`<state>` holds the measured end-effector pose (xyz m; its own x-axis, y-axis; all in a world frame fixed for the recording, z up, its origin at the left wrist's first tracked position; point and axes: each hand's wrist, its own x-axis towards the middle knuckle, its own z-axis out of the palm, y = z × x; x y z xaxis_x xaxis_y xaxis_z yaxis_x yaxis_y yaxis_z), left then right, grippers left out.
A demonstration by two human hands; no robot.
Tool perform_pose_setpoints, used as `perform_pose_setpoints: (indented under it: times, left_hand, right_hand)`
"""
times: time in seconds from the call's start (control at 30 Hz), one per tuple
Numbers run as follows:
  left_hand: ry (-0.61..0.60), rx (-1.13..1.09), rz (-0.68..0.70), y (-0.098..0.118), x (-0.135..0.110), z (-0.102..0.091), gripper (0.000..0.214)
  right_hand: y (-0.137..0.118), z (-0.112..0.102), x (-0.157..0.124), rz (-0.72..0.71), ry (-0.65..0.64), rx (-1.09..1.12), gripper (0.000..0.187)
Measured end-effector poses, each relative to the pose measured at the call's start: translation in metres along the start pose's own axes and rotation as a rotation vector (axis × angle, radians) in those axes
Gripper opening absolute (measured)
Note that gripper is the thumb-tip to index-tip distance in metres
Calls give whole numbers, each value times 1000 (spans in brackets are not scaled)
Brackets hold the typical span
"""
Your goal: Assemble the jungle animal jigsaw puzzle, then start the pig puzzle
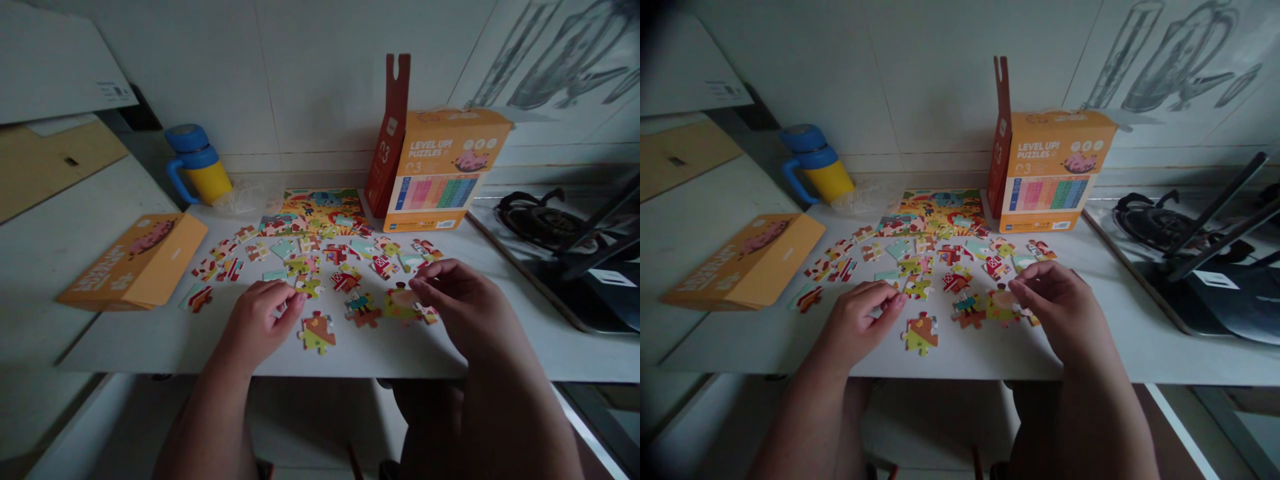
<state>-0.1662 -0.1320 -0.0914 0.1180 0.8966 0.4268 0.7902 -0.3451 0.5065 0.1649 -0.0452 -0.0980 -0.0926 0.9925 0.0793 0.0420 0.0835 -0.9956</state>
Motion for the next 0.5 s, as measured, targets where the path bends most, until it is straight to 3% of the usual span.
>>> perform_pose_setpoints:
  times: [0.13,0.27,0.33,0.43,0.5]
  left_hand:
    - [-91,-234,-70,5,-3,-4,15]
    - [-185,-446,-182,9,-7,-8,37]
    - [-215,-538,-227,8,-9,-9,34]
    - [-264,-671,-312,3,-12,-11,27]
    - [-306,-763,-377,-3,-14,-12,31]
  right_hand:
    - [-15,45,-11,-26,-46,122,31]
    - [-24,95,-25,-20,-207,175,28]
    - [-25,114,-30,-39,-255,158,27]
    - [-26,130,-33,-78,-271,38,24]
    - [-27,130,-32,-153,-271,-114,17]
